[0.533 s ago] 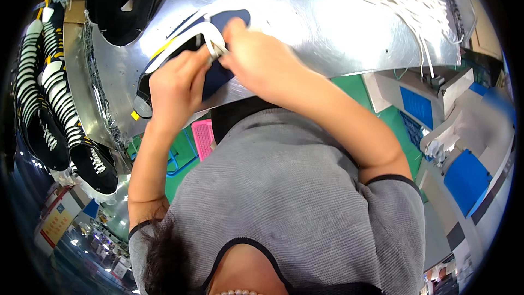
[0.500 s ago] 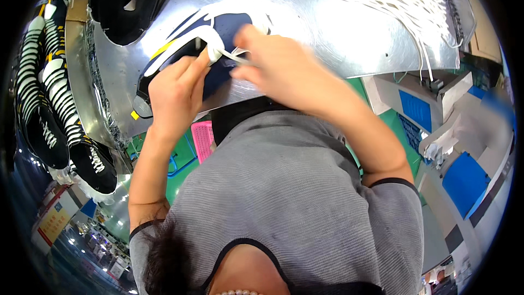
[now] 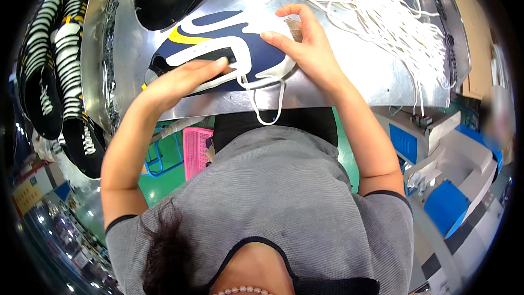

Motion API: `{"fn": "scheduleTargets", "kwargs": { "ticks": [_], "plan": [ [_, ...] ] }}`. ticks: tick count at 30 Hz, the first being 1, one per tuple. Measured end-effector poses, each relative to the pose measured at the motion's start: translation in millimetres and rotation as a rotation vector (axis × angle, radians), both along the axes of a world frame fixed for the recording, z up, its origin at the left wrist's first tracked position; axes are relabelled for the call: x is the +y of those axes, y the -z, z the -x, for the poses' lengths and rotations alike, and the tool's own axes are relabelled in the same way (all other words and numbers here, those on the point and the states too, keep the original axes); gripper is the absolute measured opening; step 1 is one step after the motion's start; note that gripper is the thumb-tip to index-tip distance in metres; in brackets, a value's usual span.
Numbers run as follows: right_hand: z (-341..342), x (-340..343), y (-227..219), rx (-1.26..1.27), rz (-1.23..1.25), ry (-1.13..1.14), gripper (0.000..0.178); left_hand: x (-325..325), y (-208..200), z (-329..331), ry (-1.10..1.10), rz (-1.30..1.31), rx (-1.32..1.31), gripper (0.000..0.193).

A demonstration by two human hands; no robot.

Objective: The person laces a blue and yellow shoe component on a metal work surface, threading white laces through the eyelets using a small tool to pull them through.

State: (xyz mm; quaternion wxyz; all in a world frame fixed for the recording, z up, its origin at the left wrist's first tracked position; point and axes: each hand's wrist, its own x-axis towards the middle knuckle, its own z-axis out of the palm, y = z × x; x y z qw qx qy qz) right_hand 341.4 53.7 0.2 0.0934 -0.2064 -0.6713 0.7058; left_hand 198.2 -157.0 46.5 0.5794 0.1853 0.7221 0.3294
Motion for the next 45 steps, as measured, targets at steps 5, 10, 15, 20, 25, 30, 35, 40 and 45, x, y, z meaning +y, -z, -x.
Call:
{"fn": "scheduleTargets", "kwargs": {
  "ticks": [5, 10, 15, 20, 25, 30, 35, 40, 45],
  "plan": [
    [7.1, -2.4, 4.4, 0.133, -0.098, 0.067, 0.048, 16.5, 21.5, 11.1, -0.112, -0.054, -0.158, 0.032],
    [8.2, -1.8, 4.8, 0.049, -0.034, 0.084, 0.047, 17.7, 32.1, 5.9, -0.105, -0.166, -0.191, 0.020],
    [4.4, 1.1, 5.0, -0.135, 0.164, 0.097, 0.044, 6.8, 45.2, 0.7, -0.116, -0.251, 0.654, 0.018],
    [3.7, 7.6, 11.5, -0.062, 0.207, 0.062, 0.045, 16.0, 38.1, -6.4, -0.114, -0.270, 0.716, 0.016],
    [-12.4, 12.1, 3.0, -0.023, 0.076, -0.009, 0.042, 16.4, 38.7, -6.6, -0.061, -0.283, 0.761, 0.017],
    [-21.6, 25.6, 15.4, -0.066, 0.172, -0.067, 0.035, 0.2, 19.2, -2.7, -0.076, -0.477, 1.158, 0.008],
    [-11.4, 11.0, 18.0, 0.103, 0.331, -0.088, 0.035, -6.6, 14.6, -9.7, -0.189, -0.420, 1.042, 0.006],
    [-12.2, 13.9, 13.7, 0.261, 0.460, -0.069, 0.040, -0.3, 32.1, -12.4, -0.273, -0.465, 0.801, 0.006],
    [-12.2, 14.3, 41.0, 0.352, 0.791, -0.064, 0.039, 2.2, 27.1, -20.7, -0.226, -0.432, 0.773, 0.005]
  ]
}}
